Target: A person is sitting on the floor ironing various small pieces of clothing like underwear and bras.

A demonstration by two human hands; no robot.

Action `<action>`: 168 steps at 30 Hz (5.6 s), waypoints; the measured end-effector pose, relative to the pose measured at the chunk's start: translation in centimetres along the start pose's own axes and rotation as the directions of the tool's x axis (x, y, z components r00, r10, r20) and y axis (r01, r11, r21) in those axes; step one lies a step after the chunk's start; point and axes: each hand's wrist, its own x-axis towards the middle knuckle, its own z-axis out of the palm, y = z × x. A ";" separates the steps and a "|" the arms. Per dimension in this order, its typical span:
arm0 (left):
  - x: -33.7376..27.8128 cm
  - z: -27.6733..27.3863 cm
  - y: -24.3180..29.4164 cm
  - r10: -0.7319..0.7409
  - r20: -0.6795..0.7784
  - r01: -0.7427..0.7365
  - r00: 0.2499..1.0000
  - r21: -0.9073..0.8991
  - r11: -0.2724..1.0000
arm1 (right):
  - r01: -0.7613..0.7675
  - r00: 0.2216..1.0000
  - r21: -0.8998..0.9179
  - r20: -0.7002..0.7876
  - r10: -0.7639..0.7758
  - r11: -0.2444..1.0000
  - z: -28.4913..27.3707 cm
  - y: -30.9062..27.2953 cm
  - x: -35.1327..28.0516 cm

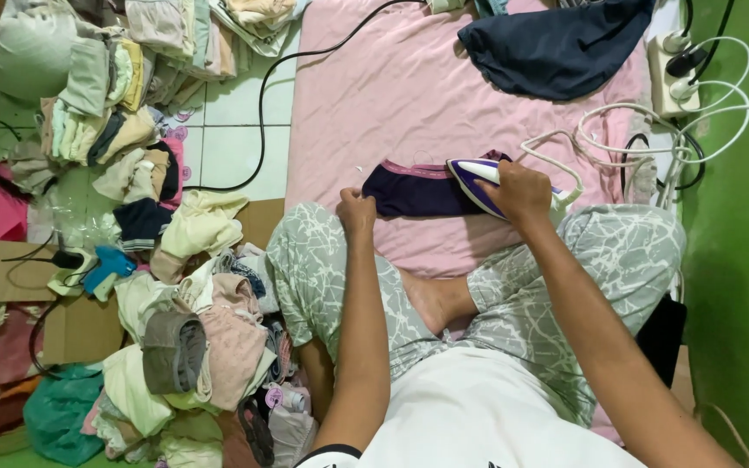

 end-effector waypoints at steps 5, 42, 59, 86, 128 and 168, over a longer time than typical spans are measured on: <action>0.4 1.3 -1.5 -0.044 0.086 0.042 0.995 0.033 0.999 | 0.065 0.998 0.011 0.008 -0.065 0.998 -0.5 0.5 -0.6; 5.6 5.2 -3.8 -0.180 0.112 0.189 0.977 -0.084 0.978 | 0.142 0.958 0.115 0.234 -0.165 0.983 1.6 -11.4 1.4; 1.5 2.0 0.0 -0.137 0.075 0.133 0.988 0.054 0.990 | -0.127 0.982 -0.031 0.136 0.130 0.991 0.6 -0.6 3.2; -2.7 0.8 1.0 0.014 0.110 -0.031 0.994 0.153 0.988 | -0.362 0.919 0.150 0.220 0.326 0.920 0.3 2.6 4.7; -9.6 10.2 1.7 -0.129 0.209 0.238 0.969 -0.666 0.707 | -0.167 0.809 0.873 -0.143 0.569 0.458 2.1 3.8 -2.2; -17.8 -6.9 12.3 0.722 0.021 -0.300 0.692 -0.901 0.314 | -0.224 0.973 0.975 0.224 0.054 -0.014 -8.4 -4.7 -0.1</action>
